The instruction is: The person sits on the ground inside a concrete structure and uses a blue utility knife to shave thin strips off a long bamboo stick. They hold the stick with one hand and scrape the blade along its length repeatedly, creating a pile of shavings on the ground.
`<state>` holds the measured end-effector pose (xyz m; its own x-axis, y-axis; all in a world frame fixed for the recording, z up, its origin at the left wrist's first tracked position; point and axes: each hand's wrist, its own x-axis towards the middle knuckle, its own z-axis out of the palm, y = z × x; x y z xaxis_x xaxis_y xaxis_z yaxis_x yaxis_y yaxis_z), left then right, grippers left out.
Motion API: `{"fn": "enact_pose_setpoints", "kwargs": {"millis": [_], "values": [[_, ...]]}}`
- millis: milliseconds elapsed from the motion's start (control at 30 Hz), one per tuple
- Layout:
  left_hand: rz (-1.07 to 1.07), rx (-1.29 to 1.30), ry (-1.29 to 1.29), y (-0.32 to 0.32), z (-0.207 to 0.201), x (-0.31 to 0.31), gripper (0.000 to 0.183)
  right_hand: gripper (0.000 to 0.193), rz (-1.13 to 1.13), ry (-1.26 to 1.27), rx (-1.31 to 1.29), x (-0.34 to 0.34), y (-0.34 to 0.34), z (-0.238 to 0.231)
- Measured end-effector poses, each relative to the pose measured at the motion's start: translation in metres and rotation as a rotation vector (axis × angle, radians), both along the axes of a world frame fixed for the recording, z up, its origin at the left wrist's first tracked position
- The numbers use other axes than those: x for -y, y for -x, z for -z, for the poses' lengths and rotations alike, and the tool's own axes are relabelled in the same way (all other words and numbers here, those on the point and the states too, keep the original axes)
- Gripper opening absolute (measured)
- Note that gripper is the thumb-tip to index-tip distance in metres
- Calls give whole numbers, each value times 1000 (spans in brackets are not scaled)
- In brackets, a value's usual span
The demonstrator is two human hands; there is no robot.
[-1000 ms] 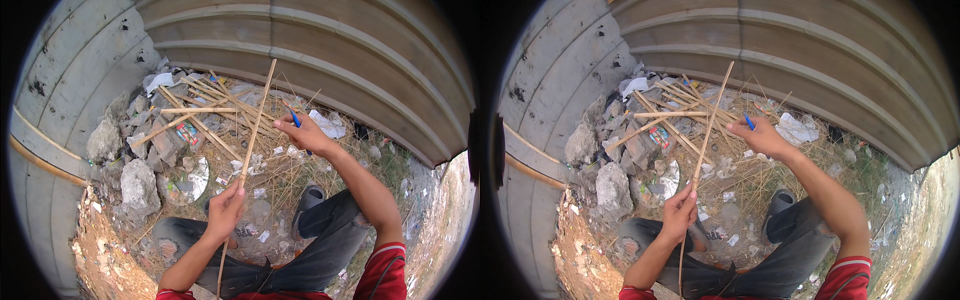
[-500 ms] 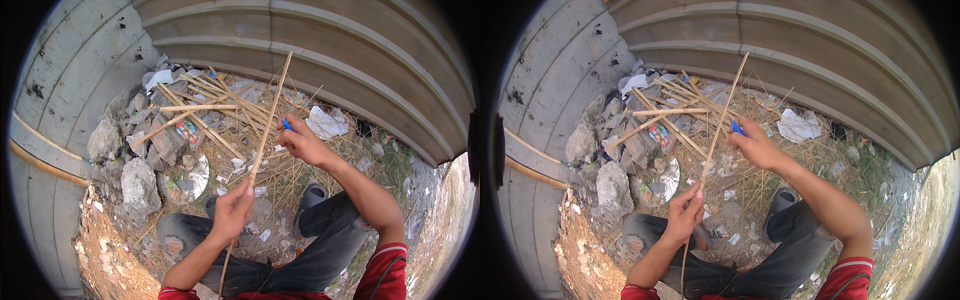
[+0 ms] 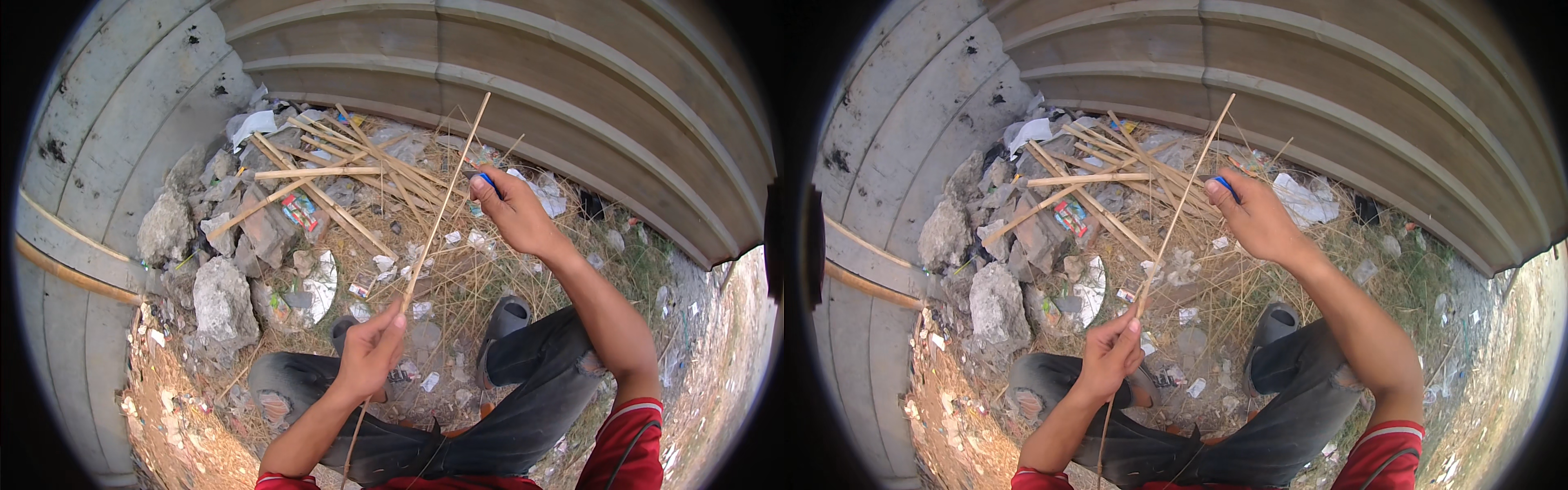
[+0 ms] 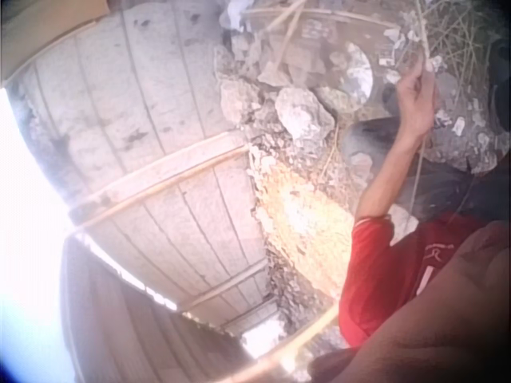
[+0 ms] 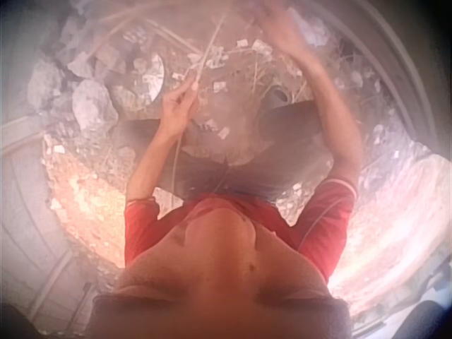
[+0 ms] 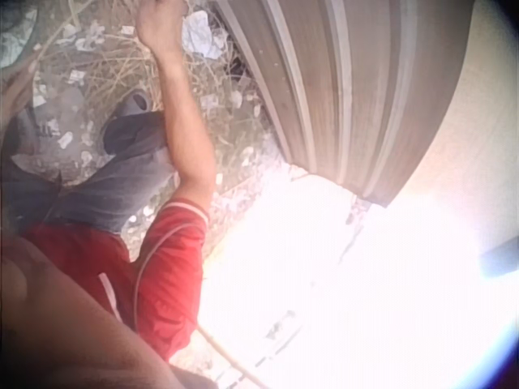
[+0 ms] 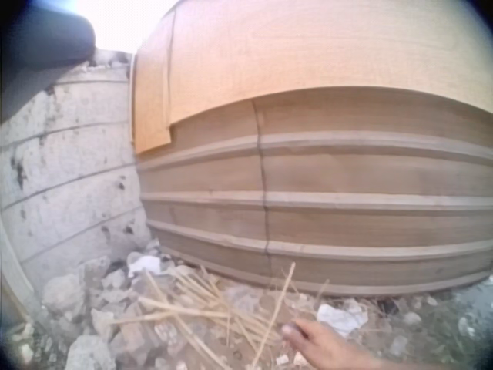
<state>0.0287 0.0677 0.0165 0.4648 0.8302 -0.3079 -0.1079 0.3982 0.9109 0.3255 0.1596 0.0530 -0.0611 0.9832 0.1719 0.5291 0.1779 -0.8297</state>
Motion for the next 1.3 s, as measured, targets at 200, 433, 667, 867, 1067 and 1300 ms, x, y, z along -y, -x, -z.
{"fn": "enact_pose_setpoints", "kwargs": {"millis": [200,433,667,867,1067,1300], "values": [[61,-28,-2,-3,-9,4,45,53,125,-2,149,-5,-6,-7],[38,9,16,-2,-13,-1,46,54,-11,140,200,20,26,-14],[52,-4,-29,-1,-18,-2,45,53,75,108,200,13,18,-25],[21,30,13,8,-12,-3,45,51,-97,99,188,34,51,-21],[44,22,16,8,-10,-4,45,47,-151,175,203,46,61,-11],[20,28,-5,9,-13,-3,44,42,-234,156,181,54,76,-9]]}}
